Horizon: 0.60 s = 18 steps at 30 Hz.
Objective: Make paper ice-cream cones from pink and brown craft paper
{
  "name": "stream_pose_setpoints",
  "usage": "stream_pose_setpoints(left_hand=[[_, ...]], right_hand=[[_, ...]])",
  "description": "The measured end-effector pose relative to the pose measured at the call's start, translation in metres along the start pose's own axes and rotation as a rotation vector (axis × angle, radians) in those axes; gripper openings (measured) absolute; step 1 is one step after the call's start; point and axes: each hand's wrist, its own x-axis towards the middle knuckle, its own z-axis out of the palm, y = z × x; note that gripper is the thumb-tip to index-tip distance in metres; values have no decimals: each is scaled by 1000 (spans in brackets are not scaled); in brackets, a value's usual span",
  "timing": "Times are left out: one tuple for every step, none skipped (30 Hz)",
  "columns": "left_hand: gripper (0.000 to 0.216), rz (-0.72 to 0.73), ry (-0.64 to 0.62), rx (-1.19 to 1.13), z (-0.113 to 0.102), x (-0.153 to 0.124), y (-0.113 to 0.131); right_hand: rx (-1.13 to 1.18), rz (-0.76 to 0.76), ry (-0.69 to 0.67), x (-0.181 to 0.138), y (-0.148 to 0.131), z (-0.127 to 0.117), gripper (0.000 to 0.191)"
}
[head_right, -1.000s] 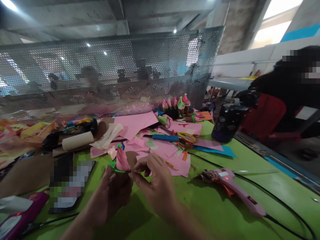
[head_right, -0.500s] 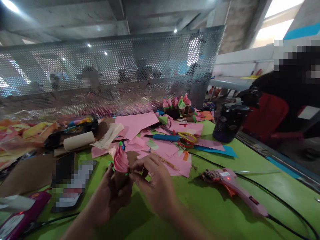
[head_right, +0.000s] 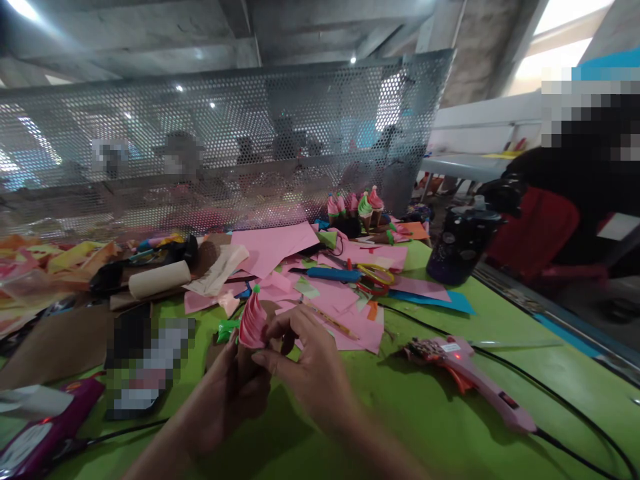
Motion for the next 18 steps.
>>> stream_pose_setpoints(left_hand=[[55,-1,-5,14,-1,0,-1],[55,-1,-5,24,-1,0,-1],[55,1,-2,32,-1,0,-2],[55,2,2,40,-1,0,-2],[55,4,8,49,-1,0,-2],[55,5,15,54,-1,0,-2],[54,3,18,56,0,0,-2],[53,5,21,54,1,0,-2],[53,8,23,47,1,0,-2],[52,11,24,38,2,0,-1],[51,11,21,27,2,-1,-1],[51,7,18,15,3,-1,0],[51,3,17,2,3,-1,0],[51,1,17,-14,3,-2,1],[51,-1,16,-33,3,-2,1],[51,0,13,-55,2,-3,2],[51,5,7,-78,2,-4,3],[51,12,-4,-100,2,-4,3]], right_hand=[[-1,1,2,0,-1,0,15],[0,3,2,0,-2,0,14],[1,4,2,0,-2,0,14],[3,3,0,0,-3,-1,13],[2,2,-3,0,-3,-1,13],[0,-1,-5,0,-2,-1,13],[-5,-2,-7,0,-2,-1,13],[-11,-3,-10,0,-1,-1,13],[-16,-1,-11,0,0,-1,14],[-19,3,-11,0,0,0,14],[-20,5,-9,0,0,0,15],[-17,9,-8,0,1,0,15],[-10,13,-6,1,0,0,15],[-1,19,-5,1,0,0,15],[12,26,-6,0,-1,-1,16],[28,32,-9,0,-1,-1,16],[46,38,-15,0,-2,-2,17],[62,43,-22,0,-3,-3,19]])
